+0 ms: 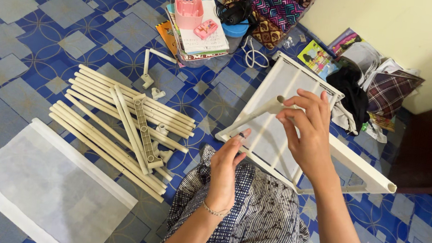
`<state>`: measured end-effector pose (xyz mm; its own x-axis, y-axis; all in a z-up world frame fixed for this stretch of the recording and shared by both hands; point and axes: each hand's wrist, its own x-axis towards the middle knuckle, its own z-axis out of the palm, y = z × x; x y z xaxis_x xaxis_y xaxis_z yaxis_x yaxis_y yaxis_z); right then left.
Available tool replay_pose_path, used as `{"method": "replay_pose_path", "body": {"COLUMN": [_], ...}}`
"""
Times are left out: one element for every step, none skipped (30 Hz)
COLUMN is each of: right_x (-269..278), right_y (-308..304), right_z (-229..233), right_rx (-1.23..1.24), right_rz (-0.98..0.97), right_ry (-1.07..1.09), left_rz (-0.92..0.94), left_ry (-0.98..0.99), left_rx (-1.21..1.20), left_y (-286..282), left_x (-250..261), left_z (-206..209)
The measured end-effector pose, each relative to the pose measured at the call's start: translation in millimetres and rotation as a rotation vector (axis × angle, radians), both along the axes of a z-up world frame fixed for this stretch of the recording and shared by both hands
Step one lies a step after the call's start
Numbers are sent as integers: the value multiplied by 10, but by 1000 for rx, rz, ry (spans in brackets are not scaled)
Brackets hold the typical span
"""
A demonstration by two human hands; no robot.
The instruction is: The person sits on the floor and takes apart a small white folding rack. They pull a fabric shelf off its frame, detach side rails and cross bars, separate plastic corner joints from the tubes, and set the loose poles and fittings aside on the floor.
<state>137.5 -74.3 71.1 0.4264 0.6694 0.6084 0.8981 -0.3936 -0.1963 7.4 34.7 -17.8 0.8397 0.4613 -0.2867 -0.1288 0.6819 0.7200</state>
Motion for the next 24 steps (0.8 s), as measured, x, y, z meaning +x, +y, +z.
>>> {"method": "replay_pose_path", "body": {"right_x": [3,11,25,44,60,73,83,97,109,108,88,58,32,-9,-56,-97,-146,-200,-253,-307,-368,-419,-455,-489], "right_y": [-18,-35,-49,-61,-77,-99,-123,-137,-147,-164,-189,-210,-224,-239,-241,-235,-222,-195,-171,-143,-110,-78,-51,-31], "right_z": [-5,-12,-17,-21,-24,-27,-30,-32,-34,-40,-47,-54,-61,-76,-98,-111,-125,-141,-151,-161,-176,-188,-191,-193], "right_rx": [12,18,24,31,76,121,167,259,350,442,473,504,534,506,479,453,451,449,447,453,459,465,436,406], "right_rz": [11,22,33,46,59,71,83,131,180,226,204,186,167,162,158,153,168,185,202,188,174,160,142,121], "right_ry": [19,54,90,124,185,246,307,427,548,670,738,804,870,886,902,914,941,967,994,1017,1040,1063,993,923], "left_rz": [0,-3,-5,-6,-6,-8,-13,-15,-18,-22,-27,-29,-24,-21,-18,-13,-8,-2,-17,-30,-44,-44,-44,-45], "left_ry": [-1,-1,0,-7,-13,-18,-16,-15,-14,-7,1,6,-13,-28,-43,-66,-88,-112,-94,-76,-58,-73,-88,-101], "left_rx": [7,13,19,25,30,35,33,32,31,27,23,20,2,-19,-40,-48,-57,-65,-79,-94,-109,-113,-118,-123], "left_y": [-7,-15,-25,-33,-40,-50,-59,-61,-62,-66,-66,-61,-52,-56,-64,-72,-81,-88,-96,-106,-113,-117,-121,-127], "left_x": [16,31,40,48,53,53,49,49,50,49,54,71,96,112,121,137,152,162,164,162,160,151,138,124], "left_z": [-1,-1,2,6,10,13,14,14,12,9,3,-3,-11,-23,-34,-36,-33,-27,-20,-12,-3,4,11,18]}}
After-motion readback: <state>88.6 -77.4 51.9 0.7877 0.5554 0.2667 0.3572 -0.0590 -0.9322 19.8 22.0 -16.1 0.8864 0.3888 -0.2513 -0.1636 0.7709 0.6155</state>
